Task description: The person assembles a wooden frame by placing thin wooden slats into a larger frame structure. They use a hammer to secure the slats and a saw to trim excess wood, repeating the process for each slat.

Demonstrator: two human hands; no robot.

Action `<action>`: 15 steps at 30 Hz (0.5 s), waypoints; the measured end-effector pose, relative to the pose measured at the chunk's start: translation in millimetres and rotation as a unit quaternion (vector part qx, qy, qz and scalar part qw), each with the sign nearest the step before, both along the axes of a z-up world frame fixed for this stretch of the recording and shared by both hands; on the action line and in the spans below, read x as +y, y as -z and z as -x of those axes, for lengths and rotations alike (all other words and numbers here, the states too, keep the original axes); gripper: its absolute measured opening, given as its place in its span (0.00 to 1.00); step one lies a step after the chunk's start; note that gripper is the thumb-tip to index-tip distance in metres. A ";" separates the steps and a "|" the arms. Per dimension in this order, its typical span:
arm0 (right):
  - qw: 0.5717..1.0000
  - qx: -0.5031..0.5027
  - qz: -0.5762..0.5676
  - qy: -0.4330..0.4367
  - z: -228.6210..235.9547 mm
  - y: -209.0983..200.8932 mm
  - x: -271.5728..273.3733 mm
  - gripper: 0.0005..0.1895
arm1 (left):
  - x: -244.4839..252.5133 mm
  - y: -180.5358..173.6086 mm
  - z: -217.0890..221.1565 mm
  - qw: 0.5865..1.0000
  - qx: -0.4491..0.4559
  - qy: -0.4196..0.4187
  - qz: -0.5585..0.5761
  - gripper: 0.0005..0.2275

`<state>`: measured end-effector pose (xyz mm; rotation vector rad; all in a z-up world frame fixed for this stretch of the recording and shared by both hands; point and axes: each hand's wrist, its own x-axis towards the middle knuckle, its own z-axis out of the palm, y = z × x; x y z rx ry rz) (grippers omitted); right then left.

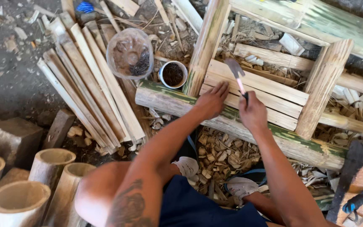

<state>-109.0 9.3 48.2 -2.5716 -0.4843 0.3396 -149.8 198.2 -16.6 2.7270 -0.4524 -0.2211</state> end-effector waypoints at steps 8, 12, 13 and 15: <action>0.984 -0.130 0.044 -0.111 29.1 -7.2 -10.7 0.14 | 157.7 -46.4 76.2 0.984 -0.112 0.129 0.040 0.05; 0.957 -0.211 -0.090 -0.179 43.9 -25.9 42.1 0.13 | 229.1 -72.2 90.4 0.979 -0.165 -0.098 0.071 0.05; 0.958 -0.187 -0.116 -0.181 46.3 -31.0 61.0 0.11 | 247.4 -73.4 94.9 0.972 -0.121 -0.189 0.068 0.06; 0.961 -0.093 -0.152 -0.210 56.8 -39.4 100.4 0.09 | 279.5 -67.8 108.8 0.936 -0.079 -0.338 0.063 0.08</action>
